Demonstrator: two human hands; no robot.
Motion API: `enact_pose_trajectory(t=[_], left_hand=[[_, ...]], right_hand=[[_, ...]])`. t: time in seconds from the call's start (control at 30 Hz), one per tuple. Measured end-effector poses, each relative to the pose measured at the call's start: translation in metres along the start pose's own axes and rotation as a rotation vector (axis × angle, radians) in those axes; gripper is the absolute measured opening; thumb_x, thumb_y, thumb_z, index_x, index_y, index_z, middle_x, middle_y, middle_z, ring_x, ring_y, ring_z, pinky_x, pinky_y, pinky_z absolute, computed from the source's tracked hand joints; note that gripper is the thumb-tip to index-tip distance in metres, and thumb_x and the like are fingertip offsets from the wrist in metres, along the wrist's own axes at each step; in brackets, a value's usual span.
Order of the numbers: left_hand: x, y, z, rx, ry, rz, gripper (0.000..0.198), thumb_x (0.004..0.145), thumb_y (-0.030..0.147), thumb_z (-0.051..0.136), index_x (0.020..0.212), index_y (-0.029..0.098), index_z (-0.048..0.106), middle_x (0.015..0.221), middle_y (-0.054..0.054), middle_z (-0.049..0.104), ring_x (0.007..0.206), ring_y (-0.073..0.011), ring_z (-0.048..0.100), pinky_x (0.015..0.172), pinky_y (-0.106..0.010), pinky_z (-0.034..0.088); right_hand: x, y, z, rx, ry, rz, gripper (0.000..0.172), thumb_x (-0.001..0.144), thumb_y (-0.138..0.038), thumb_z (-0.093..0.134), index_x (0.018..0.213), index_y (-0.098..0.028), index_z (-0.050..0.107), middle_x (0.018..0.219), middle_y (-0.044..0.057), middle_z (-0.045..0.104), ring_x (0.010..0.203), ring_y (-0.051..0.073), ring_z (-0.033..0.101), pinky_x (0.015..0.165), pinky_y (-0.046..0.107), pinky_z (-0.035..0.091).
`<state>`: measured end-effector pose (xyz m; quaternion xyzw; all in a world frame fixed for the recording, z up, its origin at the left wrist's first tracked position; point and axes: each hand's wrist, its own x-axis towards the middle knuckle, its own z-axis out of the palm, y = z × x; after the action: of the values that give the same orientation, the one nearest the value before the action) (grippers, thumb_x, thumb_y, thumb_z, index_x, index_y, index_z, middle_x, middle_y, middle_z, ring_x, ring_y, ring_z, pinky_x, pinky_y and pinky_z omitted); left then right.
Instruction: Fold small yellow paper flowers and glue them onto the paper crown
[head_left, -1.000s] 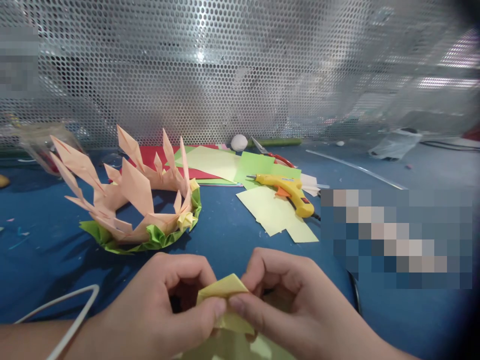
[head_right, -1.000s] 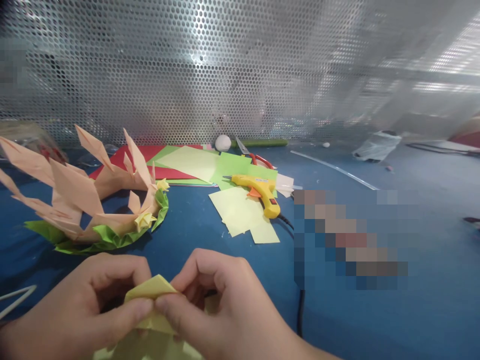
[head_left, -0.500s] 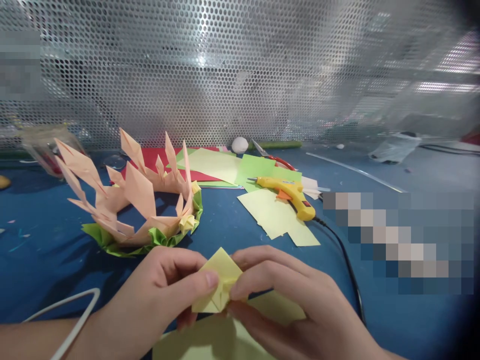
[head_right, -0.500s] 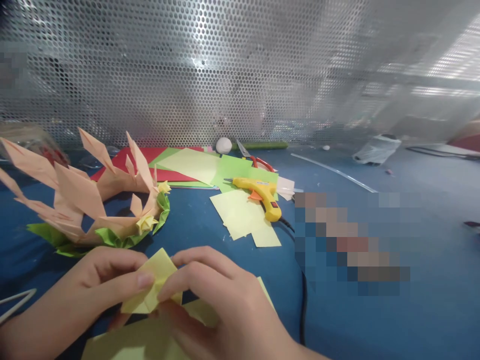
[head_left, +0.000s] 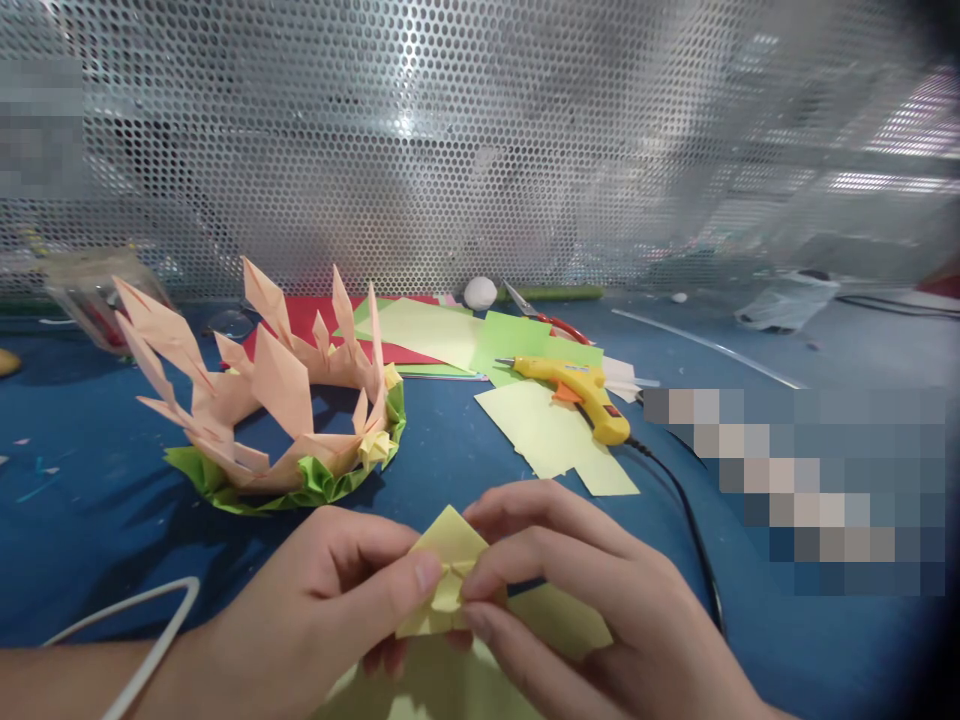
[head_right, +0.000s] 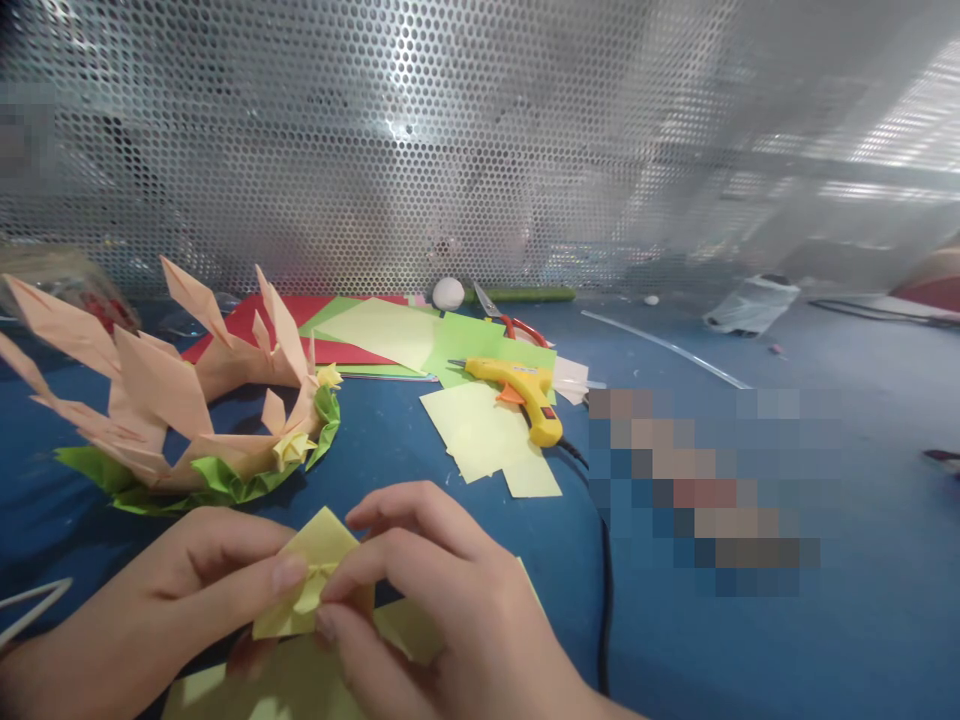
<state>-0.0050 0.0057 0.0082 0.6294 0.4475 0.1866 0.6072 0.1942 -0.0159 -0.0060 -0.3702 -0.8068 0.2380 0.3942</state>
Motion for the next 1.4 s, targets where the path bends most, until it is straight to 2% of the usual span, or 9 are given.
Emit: enact_pose_trajectory(t=[0.27, 0.57, 0.77, 1.0, 1.1, 1.13, 1.23, 1.3, 1.4], left_hand=[[-0.002, -0.007, -0.002, 0.038, -0.125, 0.059, 0.03, 0.082, 0.042, 0.064, 0.064, 0.019, 0.054, 0.059, 0.006, 0.039, 0.055, -0.0113, 0.033, 0.049, -0.023, 0.024], [-0.002, -0.009, 0.003, 0.229, -0.031, 0.075, 0.039, 0.087, 0.044, 0.048, 0.057, 0.021, 0.04, 0.058, 0.006, 0.033, 0.056, -0.0122, 0.03, 0.048, -0.025, 0.022], [-0.001, -0.005, 0.003, 0.113, -0.034, 0.029, 0.035, 0.085, 0.042, 0.054, 0.058, 0.019, 0.054, 0.056, 0.006, 0.039, 0.053, -0.0112, 0.032, 0.048, -0.023, 0.023], [0.0, -0.007, 0.005, 0.035, 0.016, 0.026, 0.031, 0.086, 0.033, 0.057, 0.06, 0.018, 0.062, 0.051, 0.008, 0.042, 0.046, -0.0084, 0.035, 0.044, -0.021, 0.024], [-0.002, -0.011, 0.005, 0.039, 0.039, 0.044, 0.017, 0.08, 0.032, 0.068, 0.071, 0.018, 0.069, 0.059, 0.006, 0.051, 0.054, -0.0102, 0.042, 0.049, -0.019, 0.034], [-0.003, -0.013, 0.005, 0.043, 0.07, 0.058, 0.014, 0.075, 0.03, 0.074, 0.084, 0.02, 0.071, 0.068, 0.005, 0.058, 0.056, -0.0106, 0.046, 0.05, -0.019, 0.038], [-0.005, -0.02, 0.004, 0.073, 0.221, 0.178, 0.069, 0.064, 0.018, 0.083, 0.125, 0.037, 0.057, 0.104, 0.005, 0.066, 0.066, -0.0116, 0.058, 0.064, -0.02, 0.053], [-0.006, -0.022, 0.004, 0.144, 0.296, 0.322, 0.069, 0.069, 0.014, 0.08, 0.126, 0.045, 0.054, 0.11, 0.007, 0.065, 0.08, -0.0132, 0.063, 0.078, -0.02, 0.054], [-0.005, -0.023, 0.003, 0.234, 0.279, 0.535, 0.054, 0.078, 0.005, 0.068, 0.112, 0.046, 0.064, 0.103, 0.009, 0.067, 0.095, -0.0135, 0.064, 0.085, -0.018, 0.051]], right_hand=[[0.001, -0.004, 0.002, 0.069, 0.061, 0.065, 0.016, 0.078, -0.005, 0.061, 0.077, -0.021, 0.06, 0.079, 0.0, 0.067, 0.07, 0.011, 0.067, 0.066, 0.016, 0.055], [0.001, -0.006, 0.006, 0.079, 0.026, 0.107, 0.015, 0.079, -0.007, 0.057, 0.075, -0.022, 0.058, 0.071, 0.0, 0.065, 0.061, 0.012, 0.062, 0.055, 0.02, 0.05], [-0.002, -0.004, 0.009, 0.076, 0.047, 0.144, 0.017, 0.077, -0.009, 0.057, 0.082, -0.025, 0.056, 0.065, -0.005, 0.061, 0.05, 0.009, 0.054, 0.046, 0.018, 0.044], [-0.004, -0.007, 0.013, 0.159, 0.099, 0.21, 0.022, 0.078, -0.009, 0.055, 0.09, -0.027, 0.057, 0.077, -0.006, 0.069, 0.066, 0.011, 0.064, 0.062, 0.018, 0.051], [-0.001, -0.009, 0.013, 0.24, 0.128, 0.327, 0.016, 0.077, -0.013, 0.056, 0.085, -0.026, 0.059, 0.073, -0.005, 0.066, 0.064, 0.012, 0.06, 0.06, 0.019, 0.048], [0.0, -0.009, 0.013, 0.287, 0.135, 0.384, 0.012, 0.078, -0.014, 0.057, 0.082, -0.026, 0.06, 0.071, -0.005, 0.064, 0.063, 0.012, 0.058, 0.059, 0.02, 0.047], [0.004, -0.011, 0.012, 0.481, 0.168, 0.541, 0.006, 0.079, -0.019, 0.062, 0.076, -0.024, 0.062, 0.068, -0.005, 0.06, 0.063, 0.011, 0.054, 0.059, 0.019, 0.043], [0.007, -0.011, 0.012, 0.61, 0.172, 0.614, 0.006, 0.077, -0.021, 0.069, 0.075, -0.022, 0.064, 0.067, -0.006, 0.058, 0.063, 0.01, 0.051, 0.06, 0.018, 0.042], [0.009, -0.01, 0.013, 0.805, 0.117, 0.684, 0.018, 0.074, -0.029, 0.081, 0.075, -0.02, 0.065, 0.068, -0.005, 0.058, 0.065, 0.009, 0.051, 0.061, 0.017, 0.042]])
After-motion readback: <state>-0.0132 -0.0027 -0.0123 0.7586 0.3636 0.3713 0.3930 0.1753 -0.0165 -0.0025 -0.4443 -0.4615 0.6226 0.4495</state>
